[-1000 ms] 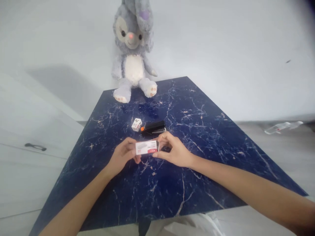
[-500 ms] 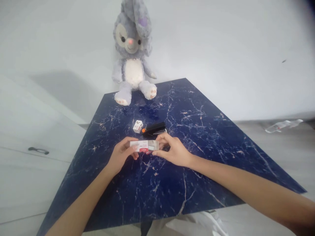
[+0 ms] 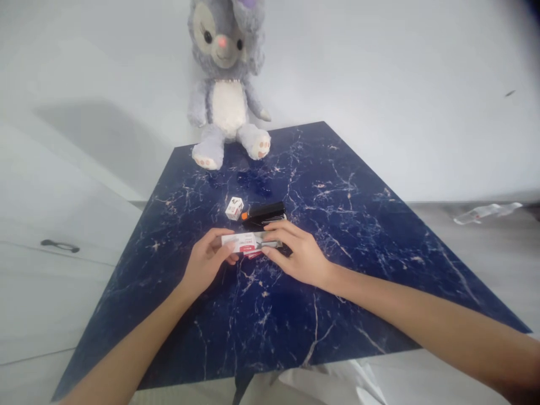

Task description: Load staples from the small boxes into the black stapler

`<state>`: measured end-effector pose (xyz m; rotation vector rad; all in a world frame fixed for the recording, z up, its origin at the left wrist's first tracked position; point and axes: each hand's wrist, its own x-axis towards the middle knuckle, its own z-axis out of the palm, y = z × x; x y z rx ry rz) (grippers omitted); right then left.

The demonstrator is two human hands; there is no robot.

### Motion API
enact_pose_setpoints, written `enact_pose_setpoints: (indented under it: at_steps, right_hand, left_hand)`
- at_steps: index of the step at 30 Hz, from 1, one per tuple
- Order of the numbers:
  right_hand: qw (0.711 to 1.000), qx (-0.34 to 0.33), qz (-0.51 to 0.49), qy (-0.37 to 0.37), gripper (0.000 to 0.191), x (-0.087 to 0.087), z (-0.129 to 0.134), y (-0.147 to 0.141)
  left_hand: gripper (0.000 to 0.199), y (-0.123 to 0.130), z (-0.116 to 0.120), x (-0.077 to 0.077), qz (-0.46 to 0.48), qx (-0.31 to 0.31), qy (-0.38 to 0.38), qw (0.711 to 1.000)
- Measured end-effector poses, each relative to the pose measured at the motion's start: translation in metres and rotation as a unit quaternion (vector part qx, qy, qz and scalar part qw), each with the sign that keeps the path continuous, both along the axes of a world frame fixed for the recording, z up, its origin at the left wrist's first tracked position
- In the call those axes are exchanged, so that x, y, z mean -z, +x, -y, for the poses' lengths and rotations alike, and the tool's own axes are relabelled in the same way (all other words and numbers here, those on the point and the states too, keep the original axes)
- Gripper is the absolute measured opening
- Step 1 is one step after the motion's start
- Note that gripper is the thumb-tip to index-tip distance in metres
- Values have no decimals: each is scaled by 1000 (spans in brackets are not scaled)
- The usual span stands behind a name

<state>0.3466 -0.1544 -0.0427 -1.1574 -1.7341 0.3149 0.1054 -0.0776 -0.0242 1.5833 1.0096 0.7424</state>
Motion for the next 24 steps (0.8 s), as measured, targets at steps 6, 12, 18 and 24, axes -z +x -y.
enact_pose_setpoints:
  at_steps: [6,12,18,24]
  right_hand:
    - [1000,8,9,-17,13,1,-2,-1]
    - [999,5,7,-39,7,-4,-2,1]
    - [998,9,69,-9,20,-2,-1,0]
    - [991,-71,6,-110,12,-8,-6,11]
  left_hand:
    - [43,-2,-1,1,-10,2,4,1000]
    - [40,0,0,6,5,36,-55,998]
    - [36,0,4,5,2,45,-72,996]
    - [37,-2,4,5,-1,67,-71,995]
